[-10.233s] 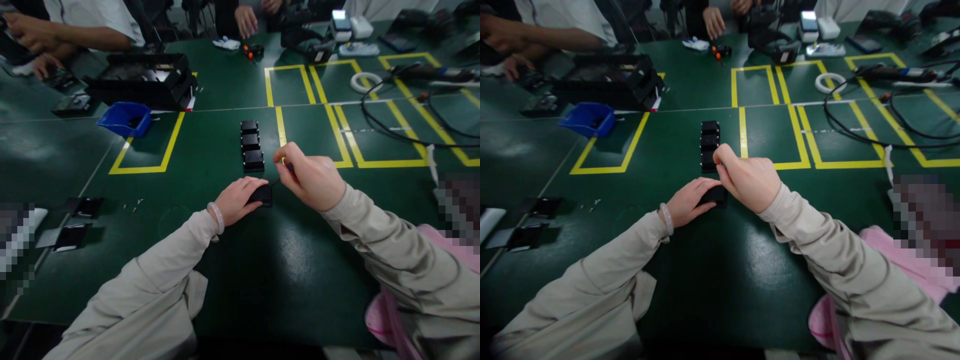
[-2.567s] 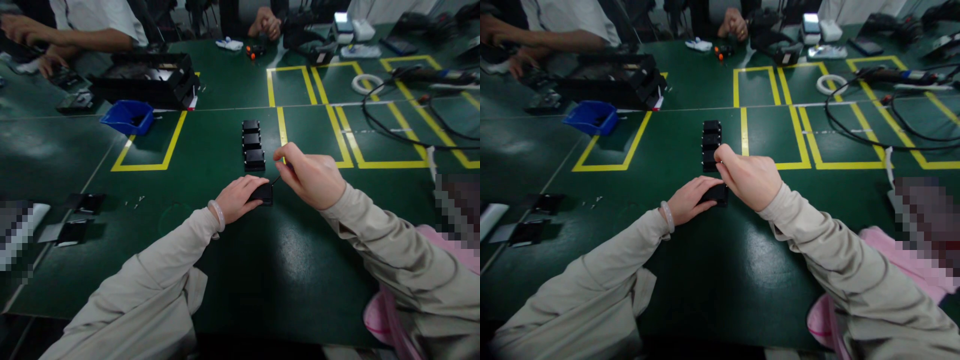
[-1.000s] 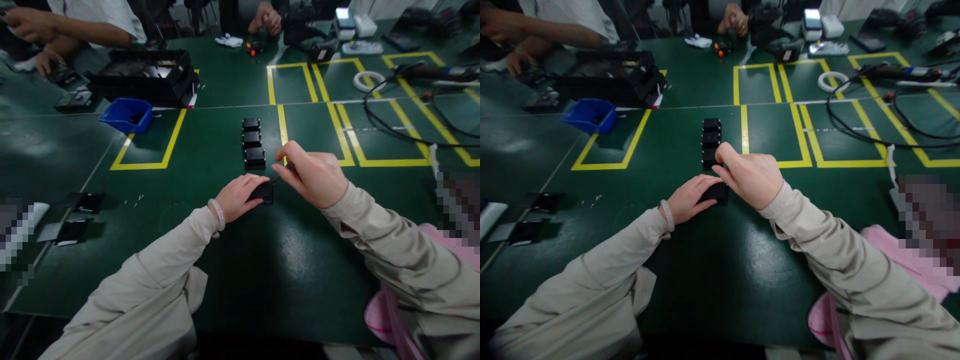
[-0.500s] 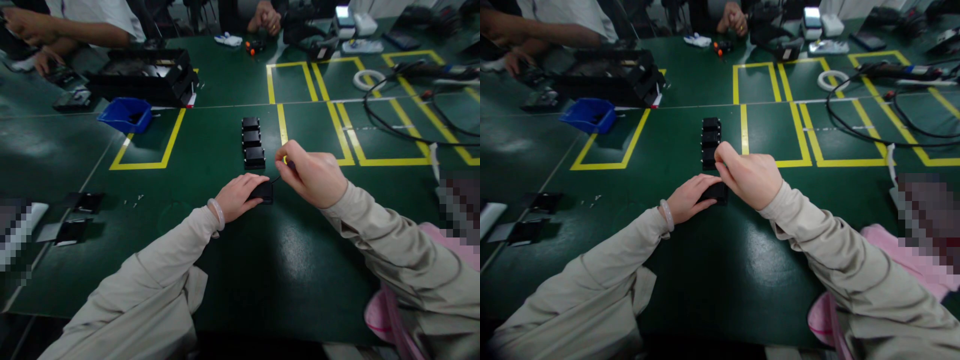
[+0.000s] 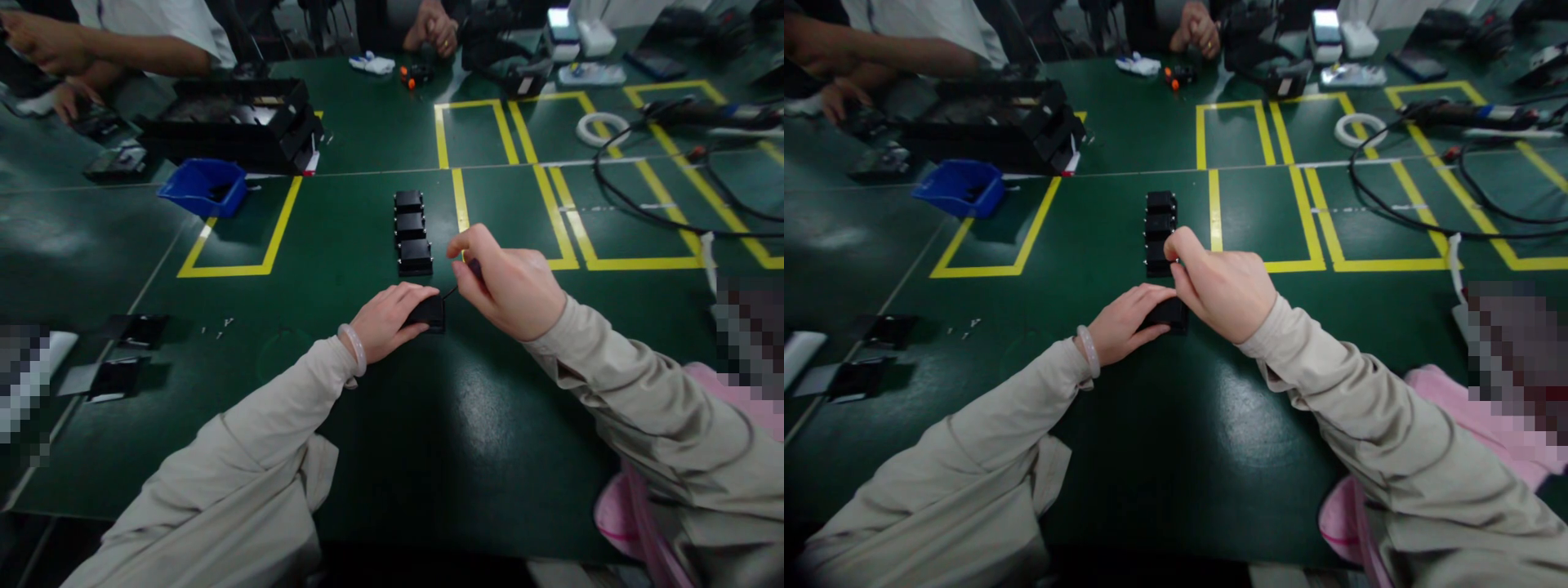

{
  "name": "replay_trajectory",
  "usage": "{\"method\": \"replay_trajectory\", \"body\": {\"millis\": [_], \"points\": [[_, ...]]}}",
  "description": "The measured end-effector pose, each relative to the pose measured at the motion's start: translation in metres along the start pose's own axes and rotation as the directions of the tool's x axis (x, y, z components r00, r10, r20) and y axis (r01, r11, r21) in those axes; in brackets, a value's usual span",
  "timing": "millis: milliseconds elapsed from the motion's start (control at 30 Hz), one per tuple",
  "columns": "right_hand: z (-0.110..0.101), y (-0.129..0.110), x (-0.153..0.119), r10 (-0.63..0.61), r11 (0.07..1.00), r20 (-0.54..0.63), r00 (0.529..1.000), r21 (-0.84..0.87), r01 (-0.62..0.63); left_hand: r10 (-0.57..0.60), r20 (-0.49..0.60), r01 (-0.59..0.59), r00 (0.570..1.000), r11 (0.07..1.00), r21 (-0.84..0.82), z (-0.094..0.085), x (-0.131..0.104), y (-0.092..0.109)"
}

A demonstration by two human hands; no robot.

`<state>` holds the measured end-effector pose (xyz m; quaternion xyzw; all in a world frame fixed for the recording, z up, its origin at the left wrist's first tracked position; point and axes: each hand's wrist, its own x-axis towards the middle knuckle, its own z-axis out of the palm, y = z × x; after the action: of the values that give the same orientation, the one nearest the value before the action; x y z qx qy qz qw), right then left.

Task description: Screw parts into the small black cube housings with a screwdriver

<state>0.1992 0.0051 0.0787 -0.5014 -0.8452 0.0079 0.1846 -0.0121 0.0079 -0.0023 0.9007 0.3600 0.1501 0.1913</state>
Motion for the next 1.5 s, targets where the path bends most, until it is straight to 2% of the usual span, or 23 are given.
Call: {"method": "replay_trajectory", "body": {"millis": [233,500,667,933,1233,1500], "points": [[-0.0007,0.0002,-0.0004,-0.002,1.000,0.030,1.000,-0.031,0.003,0.014,-0.004,-0.014,1.000,1.000,0.004,0.0008,-0.0001,-0.0013],[0.0019,0.0006,-0.0004,-0.013,1.000,-0.010,1.000,0.018,0.013,0.005,0.006,-0.005,1.000,1.000,0.012,0.0003,0.0009,-0.0008],[0.0005,0.0001,-0.0004,-0.002,1.000,0.013,1.000,-0.020,0.002,0.007,0.007,-0.007,1.000,1.000,0.005,-0.0003,0.0004,-0.0005],[0.0043,0.0001,-0.0004,-0.002,0.999,-0.033,0.999,-0.045,0.000,0.007,0.008,-0.007,1.000,1.000,-0.008,0.0000,0.0004,-0.0005],[0.0009,-0.0004,-0.0005,0.000,0.997,0.007,1.000,-0.077,0.001,0.000,0.013,0.000,1.000,1.000,0.005,-0.0005,0.0007,-0.0001],[0.0015,0.0000,-0.0011,-0.022,0.999,-0.015,1.000,-0.033,0.021,-0.007,0.002,0.007,1.000,1.000,0.002,-0.0003,0.0010,0.0004]]}}
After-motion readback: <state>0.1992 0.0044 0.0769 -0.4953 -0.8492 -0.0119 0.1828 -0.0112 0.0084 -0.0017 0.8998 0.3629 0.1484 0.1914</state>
